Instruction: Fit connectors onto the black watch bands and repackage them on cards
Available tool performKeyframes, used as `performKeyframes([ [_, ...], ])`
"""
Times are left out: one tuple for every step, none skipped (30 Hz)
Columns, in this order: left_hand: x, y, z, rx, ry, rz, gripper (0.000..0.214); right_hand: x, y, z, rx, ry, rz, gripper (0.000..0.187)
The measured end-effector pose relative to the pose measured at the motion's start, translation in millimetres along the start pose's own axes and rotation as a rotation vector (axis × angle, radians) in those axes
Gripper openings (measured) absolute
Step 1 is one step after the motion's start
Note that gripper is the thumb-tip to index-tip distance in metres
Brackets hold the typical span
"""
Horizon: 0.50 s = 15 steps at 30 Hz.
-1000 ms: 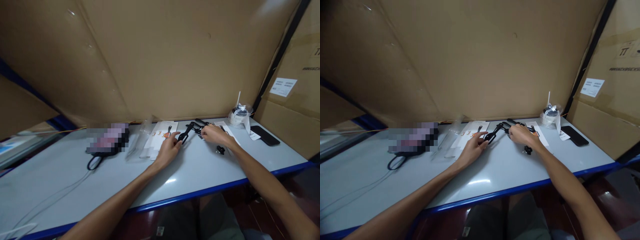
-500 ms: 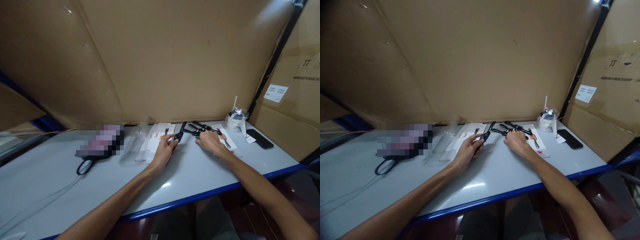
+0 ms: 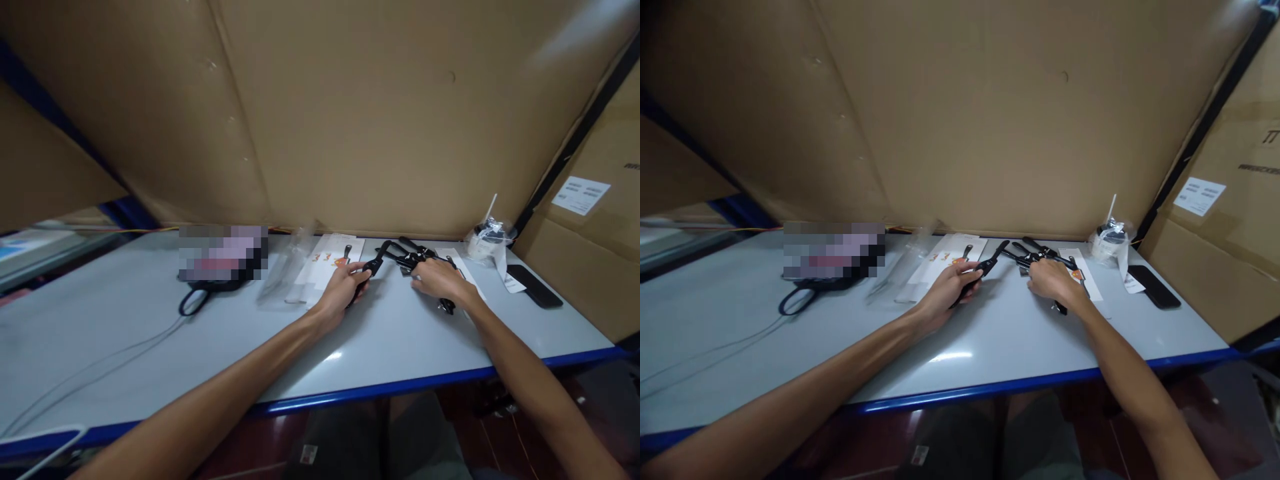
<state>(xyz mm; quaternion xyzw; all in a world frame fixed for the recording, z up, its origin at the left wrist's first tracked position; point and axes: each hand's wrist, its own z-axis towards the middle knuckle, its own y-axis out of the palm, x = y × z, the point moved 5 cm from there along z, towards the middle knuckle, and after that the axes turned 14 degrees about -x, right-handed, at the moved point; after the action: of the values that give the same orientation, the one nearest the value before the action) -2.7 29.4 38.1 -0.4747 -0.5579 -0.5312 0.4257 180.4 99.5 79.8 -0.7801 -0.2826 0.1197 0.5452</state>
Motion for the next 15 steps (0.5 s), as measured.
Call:
performKeyframes([
  [0,0.3,0,-0.007,0.004,0.009,0.027,1,-1,0,0.007,-0.001,0.006,0.031],
  [0,0.7,0,-0.015,0.008,0.020,0.028,2,-1,0,0.019,-0.005,0.015,0.032],
  [0,1.1,0,-0.022,0.009,0.031,0.029,3,-1,1,0.032,-0.010,0.027,0.034],
  [0,1.5,0,-0.028,0.009,0.042,0.029,5,0,3,0.045,-0.014,0.042,0.036],
  [0,1.9,0,-0.033,0.009,0.052,0.028,6,1,5,0.056,-0.020,0.058,0.037],
  [0,2.3,0,-0.035,0.010,0.060,0.028,8,3,7,0.066,-0.026,0.073,0.038],
  [1,2.5,-1,-0.033,0.011,0.065,0.027,9,4,10,0.077,-0.030,0.088,0.039],
  [1,2.7,-1,-0.031,0.010,0.068,0.027,10,6,13,0.091,-0.034,0.102,0.039],
  [0,2.9,-1,-0.028,0.008,0.069,0.027,11,7,17,0.105,-0.039,0.116,0.039],
  [0,3.2,-1,-0.027,0.003,0.067,0.027,11,8,20,0.117,-0.042,0.132,0.039],
  [0,3.5,-1,-0.028,-0.001,0.065,0.028,11,10,23,0.126,-0.040,0.147,0.038],
  [-1,3.7,-1,-0.031,-0.004,0.063,0.029,11,11,26,0.133,-0.035,0.162,0.037],
  [-1,3.9,-1,-0.035,-0.004,0.062,0.030,11,12,29,0.139,-0.029,0.175,0.036],
  [-1,3.9,-1,-0.037,-0.002,0.061,0.030,10,12,30,0.143,-0.025,0.184,0.035],
  [-2,3.7,-1,-0.037,0.001,0.061,0.031,10,12,31,0.149,-0.025,0.191,0.034],
])
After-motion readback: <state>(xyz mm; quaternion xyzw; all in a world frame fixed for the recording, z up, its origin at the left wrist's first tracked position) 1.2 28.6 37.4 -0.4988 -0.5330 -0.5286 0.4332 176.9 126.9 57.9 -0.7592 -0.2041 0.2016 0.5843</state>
